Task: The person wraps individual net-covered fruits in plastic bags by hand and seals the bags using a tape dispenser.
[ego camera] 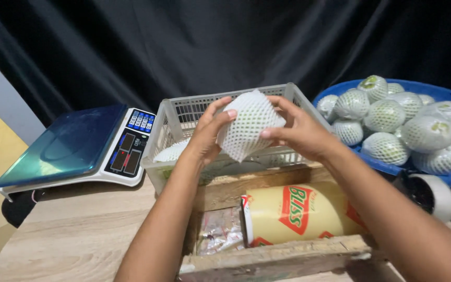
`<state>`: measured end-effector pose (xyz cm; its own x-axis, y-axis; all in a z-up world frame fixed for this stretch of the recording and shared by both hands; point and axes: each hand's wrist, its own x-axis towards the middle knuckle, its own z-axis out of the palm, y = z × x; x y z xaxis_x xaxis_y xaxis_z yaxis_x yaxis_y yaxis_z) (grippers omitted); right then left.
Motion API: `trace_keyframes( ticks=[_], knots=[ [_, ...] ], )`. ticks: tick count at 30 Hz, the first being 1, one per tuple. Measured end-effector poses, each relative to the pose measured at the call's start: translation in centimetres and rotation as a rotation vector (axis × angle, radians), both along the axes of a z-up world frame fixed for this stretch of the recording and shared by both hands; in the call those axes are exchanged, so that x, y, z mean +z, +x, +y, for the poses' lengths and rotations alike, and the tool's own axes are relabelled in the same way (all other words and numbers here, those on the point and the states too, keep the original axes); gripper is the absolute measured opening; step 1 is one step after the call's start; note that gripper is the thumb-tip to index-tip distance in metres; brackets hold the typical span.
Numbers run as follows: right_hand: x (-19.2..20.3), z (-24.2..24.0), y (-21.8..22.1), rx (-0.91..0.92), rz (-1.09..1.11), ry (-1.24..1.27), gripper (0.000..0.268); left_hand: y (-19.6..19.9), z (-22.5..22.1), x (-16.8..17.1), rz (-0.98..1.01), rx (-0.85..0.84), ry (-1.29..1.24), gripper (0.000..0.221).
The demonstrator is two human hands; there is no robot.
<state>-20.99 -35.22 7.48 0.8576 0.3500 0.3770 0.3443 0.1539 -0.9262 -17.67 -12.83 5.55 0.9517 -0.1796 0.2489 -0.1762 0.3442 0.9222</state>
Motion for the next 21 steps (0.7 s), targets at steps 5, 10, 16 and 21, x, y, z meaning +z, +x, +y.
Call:
trace_keyframes(
  ticks=[5, 10, 16, 21],
  knots=[
    [-2.1, 0.4, -0.7, -0.368, -0.474, -0.212, 0.093, -1.9, -2.2, -0.9, 0.108, 0.111, -0.219, 0.067],
    [-1.5, 2.1, -3.1, -0.451, -0.658, -0.309, 0.099, -5.3, -2.7, 1.0, 0.189, -0.004, -0.215, 0.083],
    [-1.5, 2.0, -3.0, -0.363, -0.64, -0.396, 0.107, -5.0, -2.3, 0.7, 0.08, -0.066, -0.219, 0.084],
    [-0.9, 0.7, -2.9, -0.144, -0.596, -0.334, 0.072, -4.7, -2.5, -0.4, 0.067, -0.042, -0.254, 0.085]
  ],
)
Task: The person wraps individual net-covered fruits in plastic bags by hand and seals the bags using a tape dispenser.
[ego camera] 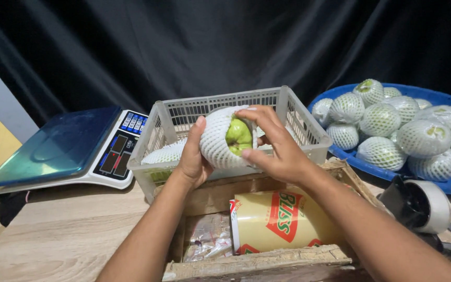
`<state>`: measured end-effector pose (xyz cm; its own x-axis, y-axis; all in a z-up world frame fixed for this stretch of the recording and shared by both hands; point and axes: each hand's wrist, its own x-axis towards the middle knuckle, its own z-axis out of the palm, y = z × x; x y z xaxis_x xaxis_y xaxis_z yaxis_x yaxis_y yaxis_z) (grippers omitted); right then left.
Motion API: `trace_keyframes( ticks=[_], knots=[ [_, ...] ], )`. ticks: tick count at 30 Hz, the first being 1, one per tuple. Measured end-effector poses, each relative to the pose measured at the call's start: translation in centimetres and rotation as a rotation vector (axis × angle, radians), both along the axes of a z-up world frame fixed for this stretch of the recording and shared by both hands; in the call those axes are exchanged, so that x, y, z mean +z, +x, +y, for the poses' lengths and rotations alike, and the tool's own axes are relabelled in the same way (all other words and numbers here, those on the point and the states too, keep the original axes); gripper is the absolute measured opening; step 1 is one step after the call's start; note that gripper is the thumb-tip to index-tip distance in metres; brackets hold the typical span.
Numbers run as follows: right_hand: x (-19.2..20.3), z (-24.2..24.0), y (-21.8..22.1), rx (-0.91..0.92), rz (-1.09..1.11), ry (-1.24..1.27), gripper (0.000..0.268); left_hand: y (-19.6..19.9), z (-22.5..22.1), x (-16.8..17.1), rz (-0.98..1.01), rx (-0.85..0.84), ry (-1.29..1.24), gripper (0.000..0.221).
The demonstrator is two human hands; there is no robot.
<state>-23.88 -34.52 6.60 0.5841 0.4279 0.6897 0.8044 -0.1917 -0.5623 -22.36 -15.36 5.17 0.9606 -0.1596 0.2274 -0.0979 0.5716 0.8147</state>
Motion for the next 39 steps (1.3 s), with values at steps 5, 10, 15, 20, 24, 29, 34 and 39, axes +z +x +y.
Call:
trace_keyframes(
  ticks=[5, 10, 15, 20, 24, 29, 34, 39],
  knots=[
    [0.1, -0.1, 0.3, 0.044, -0.07, 0.051, 0.055, -0.1, 0.1, 0.0, 0.017, 0.025, 0.003, 0.085],
    [-0.5, 0.1, 1.0, 0.025, -0.121, 0.058, 0.055, -0.3, 0.0, 0.3, 0.017, 0.027, 0.023, 0.083],
    [-0.5, 0.3, 0.9, -0.056, 0.017, 0.054, 0.054, -0.7, -0.2, 0.1, 0.028, 0.028, 0.066, 0.082],
    [-0.6, 0.5, 0.5, -0.093, 0.03, 0.047, 0.054, -0.5, -0.1, 0.3, 0.026, 0.045, 0.127, 0.084],
    [-0.4, 0.6, 0.4, -0.11, 0.061, 0.022, 0.054, -0.3, -0.1, 0.2, 0.02, 0.063, 0.165, 0.085],
    [-0.6, 0.2, 1.1, -0.076, 0.128, 0.02, 0.059, 0.1, 0.2, 0.0, 0.014, 0.066, 0.204, 0.085],
    [-0.4, -0.1, 1.0, -0.046, 0.18, 0.025, 0.062, -0.6, 0.0, 0.5, 0.028, 0.067, 0.221, 0.084],
    [0.1, -0.1, 0.9, -0.028, 0.223, 0.063, 0.058, -2.7, -1.0, 2.0, 0.09, 0.084, 0.187, 0.092]
  ],
)
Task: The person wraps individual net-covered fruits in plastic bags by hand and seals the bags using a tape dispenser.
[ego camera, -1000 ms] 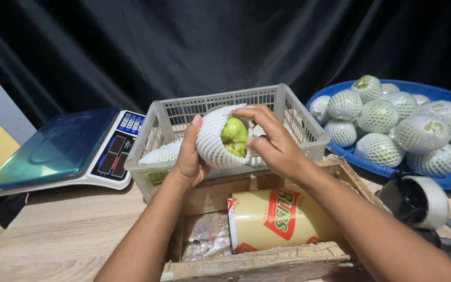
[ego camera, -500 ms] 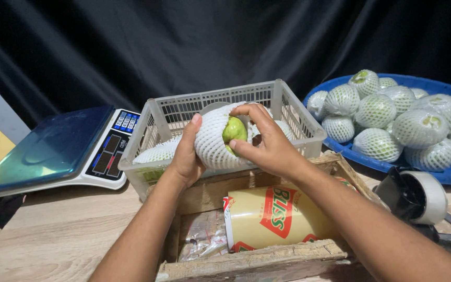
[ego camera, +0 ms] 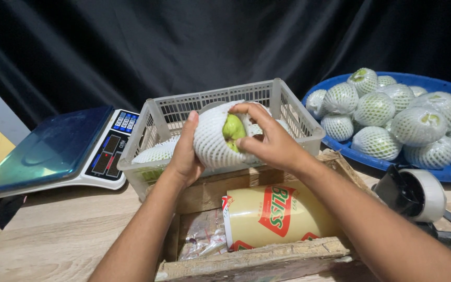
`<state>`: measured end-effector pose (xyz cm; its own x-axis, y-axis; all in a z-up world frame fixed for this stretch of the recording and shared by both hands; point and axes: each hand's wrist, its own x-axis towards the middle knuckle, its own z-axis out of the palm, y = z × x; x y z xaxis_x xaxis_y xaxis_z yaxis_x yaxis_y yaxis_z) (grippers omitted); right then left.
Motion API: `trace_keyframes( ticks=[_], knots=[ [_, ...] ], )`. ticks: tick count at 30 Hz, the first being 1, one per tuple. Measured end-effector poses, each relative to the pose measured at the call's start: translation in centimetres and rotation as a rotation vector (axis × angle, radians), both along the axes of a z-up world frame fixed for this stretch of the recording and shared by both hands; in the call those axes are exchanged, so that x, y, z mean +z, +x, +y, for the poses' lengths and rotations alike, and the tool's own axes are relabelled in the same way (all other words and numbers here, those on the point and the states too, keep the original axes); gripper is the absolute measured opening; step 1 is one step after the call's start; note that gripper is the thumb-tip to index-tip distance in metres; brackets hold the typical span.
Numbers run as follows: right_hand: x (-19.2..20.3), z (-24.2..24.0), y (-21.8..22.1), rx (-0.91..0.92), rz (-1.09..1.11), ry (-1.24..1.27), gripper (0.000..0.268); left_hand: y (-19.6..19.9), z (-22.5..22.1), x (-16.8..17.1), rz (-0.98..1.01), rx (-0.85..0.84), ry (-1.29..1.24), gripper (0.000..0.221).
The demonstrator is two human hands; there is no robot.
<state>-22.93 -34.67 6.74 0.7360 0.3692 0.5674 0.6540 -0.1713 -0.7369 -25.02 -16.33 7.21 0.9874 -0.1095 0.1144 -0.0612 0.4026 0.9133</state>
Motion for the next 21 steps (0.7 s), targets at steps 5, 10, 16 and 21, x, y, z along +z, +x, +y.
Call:
trace_keyframes(
  ticks=[5, 10, 16, 21],
  knots=[
    [0.0, 0.2, 0.8, -0.015, 0.294, 0.269, 0.048, 1.0, 1.6, -0.7, -0.161, -0.068, 0.051, 0.096],
    [-0.5, -0.9, 2.6, 0.034, 0.526, 0.484, 0.046, 1.9, 2.2, -1.9, -0.259, -0.095, 0.079, 0.099],
    [0.1, -0.6, 1.4, 0.261, 0.568, 0.475, 0.057, 4.2, 3.0, -3.2, -0.341, 0.142, 0.184, 0.084],
    [0.6, 0.0, -0.2, 0.318, 0.631, 0.425, 0.068, 4.3, 3.1, -3.2, -0.347, 0.203, 0.238, 0.073]
  ],
)
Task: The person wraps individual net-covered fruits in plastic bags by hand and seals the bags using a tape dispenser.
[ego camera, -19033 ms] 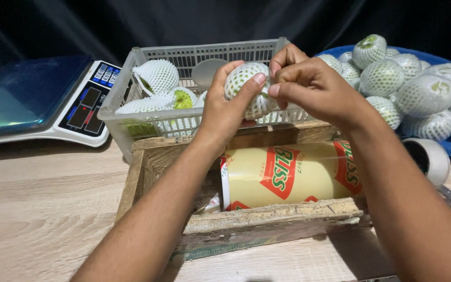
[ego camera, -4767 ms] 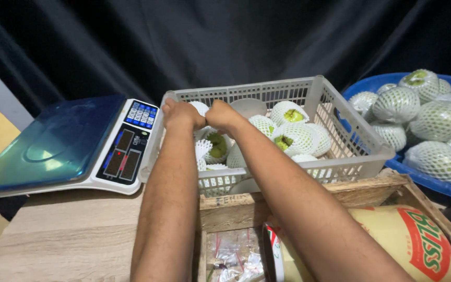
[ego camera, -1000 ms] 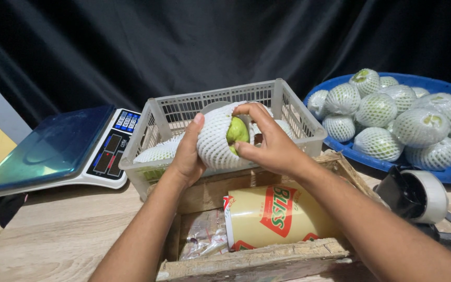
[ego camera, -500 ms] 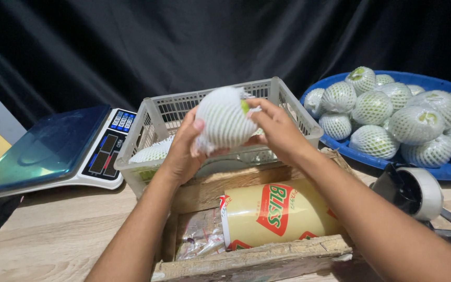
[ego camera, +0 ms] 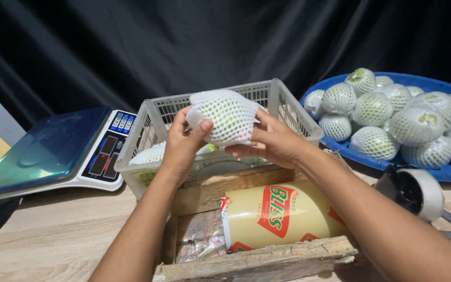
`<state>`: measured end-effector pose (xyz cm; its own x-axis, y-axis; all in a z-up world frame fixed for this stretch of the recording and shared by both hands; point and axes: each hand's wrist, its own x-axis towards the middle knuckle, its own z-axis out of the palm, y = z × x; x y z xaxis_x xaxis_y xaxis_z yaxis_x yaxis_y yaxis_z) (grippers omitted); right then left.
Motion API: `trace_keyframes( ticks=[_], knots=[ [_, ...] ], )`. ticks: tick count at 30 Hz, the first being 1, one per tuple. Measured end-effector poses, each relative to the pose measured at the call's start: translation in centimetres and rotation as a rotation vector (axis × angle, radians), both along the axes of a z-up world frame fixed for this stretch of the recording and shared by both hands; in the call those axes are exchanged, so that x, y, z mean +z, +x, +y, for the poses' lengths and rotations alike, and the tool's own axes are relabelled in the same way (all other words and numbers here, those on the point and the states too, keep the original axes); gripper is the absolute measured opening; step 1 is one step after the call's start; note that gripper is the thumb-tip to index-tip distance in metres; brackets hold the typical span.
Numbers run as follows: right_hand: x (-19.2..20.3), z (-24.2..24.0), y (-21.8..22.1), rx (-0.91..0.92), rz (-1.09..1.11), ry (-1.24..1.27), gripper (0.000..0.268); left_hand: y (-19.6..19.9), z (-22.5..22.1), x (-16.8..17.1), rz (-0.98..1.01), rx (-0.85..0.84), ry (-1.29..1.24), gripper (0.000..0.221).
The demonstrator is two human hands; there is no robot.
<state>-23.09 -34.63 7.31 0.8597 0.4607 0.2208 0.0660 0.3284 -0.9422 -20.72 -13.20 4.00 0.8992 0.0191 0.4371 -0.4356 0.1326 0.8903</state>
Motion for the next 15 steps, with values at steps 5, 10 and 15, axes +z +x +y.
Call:
trace_keyframes(
  ticks=[5, 10, 15],
  knots=[
    [-1.1, 0.5, 0.5, -0.034, -0.051, -0.015, 0.069, -1.0, 0.1, 1.0, 0.107, -0.113, -0.106, 0.071],
    [-2.3, 0.1, 2.1, -0.008, -0.118, -0.025, 0.067, -0.9, 0.2, 1.1, 0.129, -0.156, -0.163, 0.074],
    [-2.5, -0.1, 2.9, -0.233, -0.146, -0.164, 0.072, -1.4, -0.4, 1.5, 0.174, -0.156, -0.249, 0.067]
  ],
)
